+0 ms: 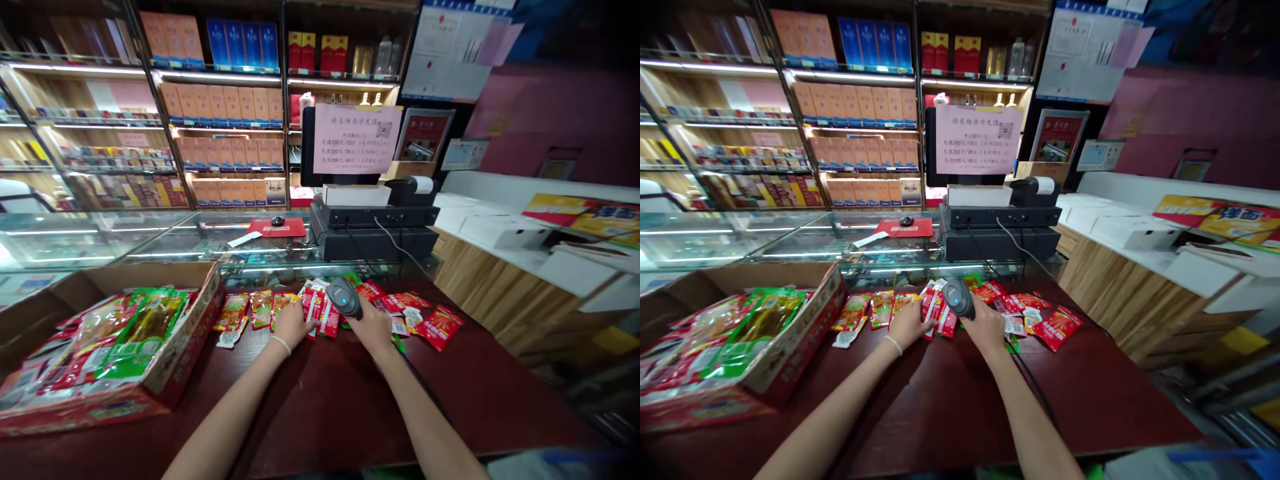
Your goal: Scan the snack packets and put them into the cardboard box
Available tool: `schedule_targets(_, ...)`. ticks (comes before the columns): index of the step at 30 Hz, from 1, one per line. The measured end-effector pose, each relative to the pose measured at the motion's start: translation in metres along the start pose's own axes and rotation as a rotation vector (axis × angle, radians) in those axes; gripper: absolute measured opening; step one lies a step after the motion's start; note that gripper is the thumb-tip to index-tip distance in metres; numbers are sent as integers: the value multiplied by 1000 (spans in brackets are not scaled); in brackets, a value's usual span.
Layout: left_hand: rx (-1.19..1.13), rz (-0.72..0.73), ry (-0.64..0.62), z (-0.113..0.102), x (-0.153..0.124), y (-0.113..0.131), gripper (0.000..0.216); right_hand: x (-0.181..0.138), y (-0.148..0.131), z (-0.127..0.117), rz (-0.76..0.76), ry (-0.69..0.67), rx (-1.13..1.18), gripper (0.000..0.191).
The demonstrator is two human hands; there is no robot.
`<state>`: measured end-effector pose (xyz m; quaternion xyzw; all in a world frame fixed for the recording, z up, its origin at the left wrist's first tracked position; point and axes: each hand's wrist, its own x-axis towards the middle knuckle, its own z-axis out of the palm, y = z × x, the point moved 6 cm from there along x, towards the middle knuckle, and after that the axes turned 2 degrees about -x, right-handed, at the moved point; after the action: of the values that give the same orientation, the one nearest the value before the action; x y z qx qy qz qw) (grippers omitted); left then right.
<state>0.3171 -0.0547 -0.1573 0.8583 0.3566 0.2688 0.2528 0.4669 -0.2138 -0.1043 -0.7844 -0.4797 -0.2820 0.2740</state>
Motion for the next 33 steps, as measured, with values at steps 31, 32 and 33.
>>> schedule_targets(31,-1213,-267,218,-35,-23,-81,33,-28,-65,16,-333,-347,141,31)
schedule_targets(32,-1228,-271,216,-35,-23,-81,34,-28,-64,16,-333,-345,141,32)
schedule_targets(33,-1244,-273,211,-35,-24,-81,36,-28,-64,16,-332,-339,142,32)
